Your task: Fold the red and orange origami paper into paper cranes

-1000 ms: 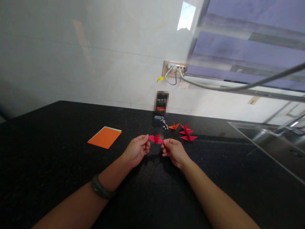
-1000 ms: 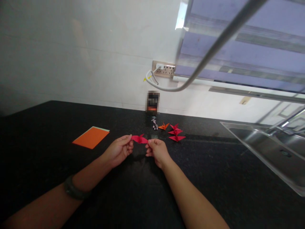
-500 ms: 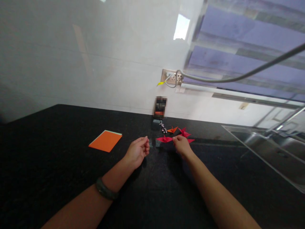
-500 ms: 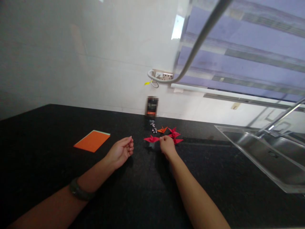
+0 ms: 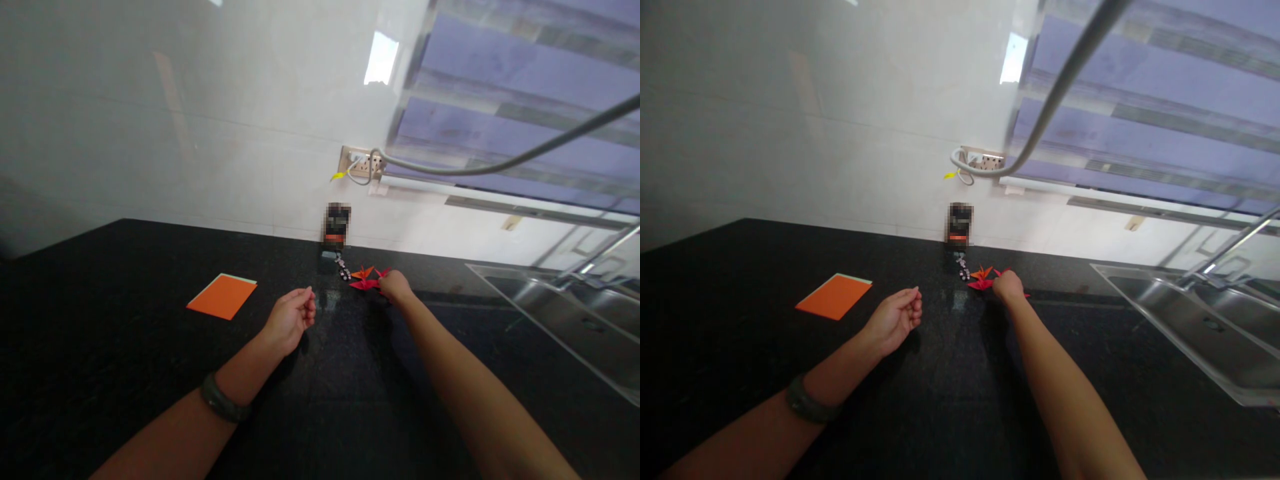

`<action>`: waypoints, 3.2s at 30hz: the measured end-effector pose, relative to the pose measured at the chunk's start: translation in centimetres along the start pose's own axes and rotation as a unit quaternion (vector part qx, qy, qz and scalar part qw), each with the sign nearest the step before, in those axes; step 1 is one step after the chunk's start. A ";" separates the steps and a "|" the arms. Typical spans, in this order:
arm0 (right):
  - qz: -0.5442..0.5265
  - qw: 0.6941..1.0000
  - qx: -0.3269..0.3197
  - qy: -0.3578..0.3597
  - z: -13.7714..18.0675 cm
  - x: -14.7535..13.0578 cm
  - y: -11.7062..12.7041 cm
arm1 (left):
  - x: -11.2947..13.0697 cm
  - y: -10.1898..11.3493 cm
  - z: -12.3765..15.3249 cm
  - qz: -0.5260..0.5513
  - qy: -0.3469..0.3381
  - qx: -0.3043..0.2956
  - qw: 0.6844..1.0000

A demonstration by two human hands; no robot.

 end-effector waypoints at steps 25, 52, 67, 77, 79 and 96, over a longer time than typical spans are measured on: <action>0.075 0.983 0.091 0.142 9.9 -4.2 -3.7 | -0.2 0.2 -0.3 -0.039 -0.024 0.010 0.999; 0.075 0.954 0.014 0.291 11.3 -5.0 -5.4 | 7.2 12.2 0.3 -0.830 0.016 0.164 0.532; 0.068 0.950 0.006 0.304 11.3 -5.0 -5.4 | 8.4 10.0 0.5 -0.782 -0.009 0.193 0.593; 0.058 0.949 0.012 0.310 11.3 -5.0 -5.4 | 9.8 9.8 0.2 -0.884 0.061 0.138 0.443; 0.056 0.949 0.008 0.310 11.3 -5.0 -5.5 | 9.6 9.6 0.3 -0.895 0.059 0.124 0.425; 0.053 0.950 0.001 0.307 11.3 -5.0 -5.5 | 10.3 9.6 -0.1 -0.897 0.047 0.079 0.432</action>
Point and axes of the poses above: each hand's wrist, its own z-axis away from the middle knuckle, its own y-axis out of the back of the hand, x = y × z, the point moved 2 cm from there along -z, towards the middle knuckle, and after that the axes turned 4 degrees about -x, right-handed, at the moved point
